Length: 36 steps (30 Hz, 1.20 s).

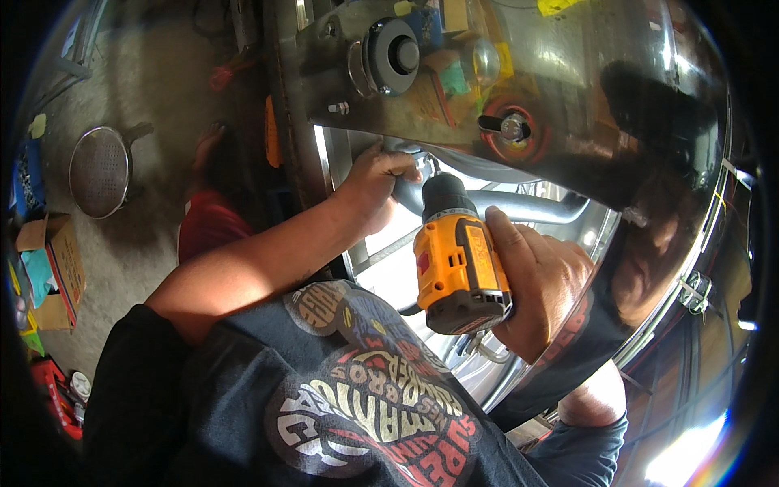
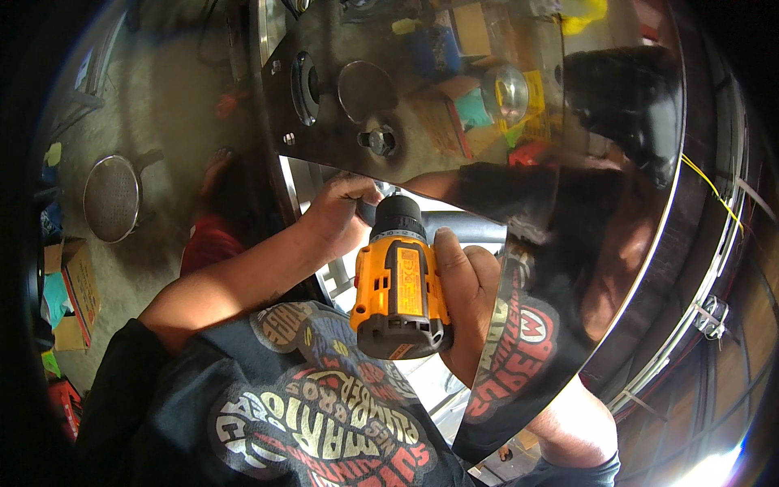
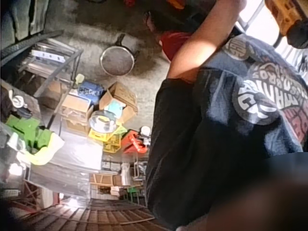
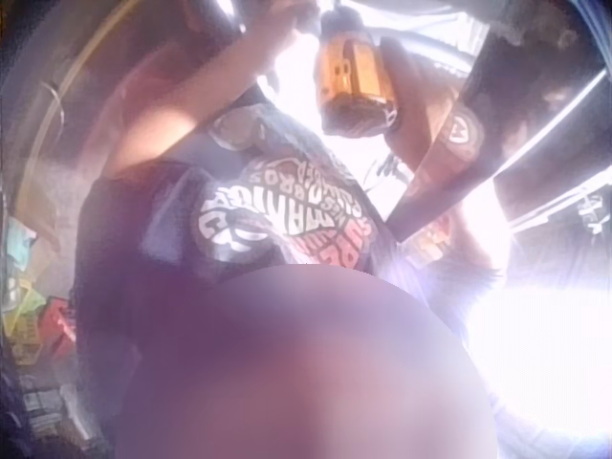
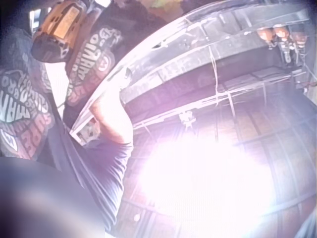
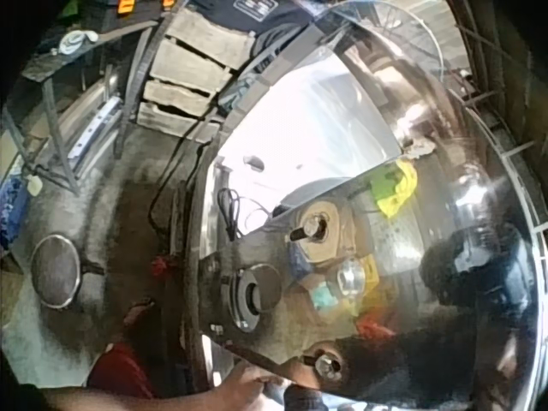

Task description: The person uses a cordless drill to fasten a flexible black hose to a metal panel, then secures it with a hose clamp. They organize and route wires along the panel, attaching them with zip ties. The person also handles a plastic bag containing small parts and places it on the panel.

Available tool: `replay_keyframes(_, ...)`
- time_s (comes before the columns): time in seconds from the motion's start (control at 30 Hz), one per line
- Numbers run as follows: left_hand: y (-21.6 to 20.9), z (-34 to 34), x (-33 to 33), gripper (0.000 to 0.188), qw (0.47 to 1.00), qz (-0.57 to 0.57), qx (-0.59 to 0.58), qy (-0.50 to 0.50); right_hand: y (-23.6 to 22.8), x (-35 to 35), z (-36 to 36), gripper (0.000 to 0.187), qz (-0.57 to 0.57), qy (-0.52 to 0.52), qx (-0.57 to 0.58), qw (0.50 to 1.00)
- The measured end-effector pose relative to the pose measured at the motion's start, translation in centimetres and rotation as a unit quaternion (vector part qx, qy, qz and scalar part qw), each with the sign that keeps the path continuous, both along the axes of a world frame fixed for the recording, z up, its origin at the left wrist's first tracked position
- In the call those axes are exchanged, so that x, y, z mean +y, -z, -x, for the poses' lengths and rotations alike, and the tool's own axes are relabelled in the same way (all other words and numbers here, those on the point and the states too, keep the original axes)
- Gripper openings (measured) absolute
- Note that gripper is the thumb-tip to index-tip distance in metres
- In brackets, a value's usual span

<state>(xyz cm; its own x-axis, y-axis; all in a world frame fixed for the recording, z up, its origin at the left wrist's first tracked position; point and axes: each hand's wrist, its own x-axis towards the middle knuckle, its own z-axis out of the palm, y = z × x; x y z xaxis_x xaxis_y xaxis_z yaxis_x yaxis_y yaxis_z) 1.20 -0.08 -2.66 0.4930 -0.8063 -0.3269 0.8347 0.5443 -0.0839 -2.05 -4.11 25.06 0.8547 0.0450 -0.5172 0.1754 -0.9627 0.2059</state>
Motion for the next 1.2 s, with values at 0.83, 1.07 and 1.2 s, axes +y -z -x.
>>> replay_keyframes(0.83, 0.2, 0.5, -0.6, 0.032, 1.0, 0.013, 0.004, -0.019, 0.2, -0.8, -1.3, 0.058, -0.041, -0.019, -0.003, 0.999)
replay_keyframes(1.07, 0.0, 0.6, -0.6, 0.032, 1.0, 0.002, 0.001, -0.029, 0.2, -1.3, -1.3, 0.057, 0.006, -0.009, 0.025, 1.0)
replay_keyframes(1.2, 0.5, 0.6, -0.8, 0.034, 0.999, 0.006, -0.01, -0.03, 0.1, -1.1, -1.6, 0.057, 0.029, -0.068, 0.024, 0.997)
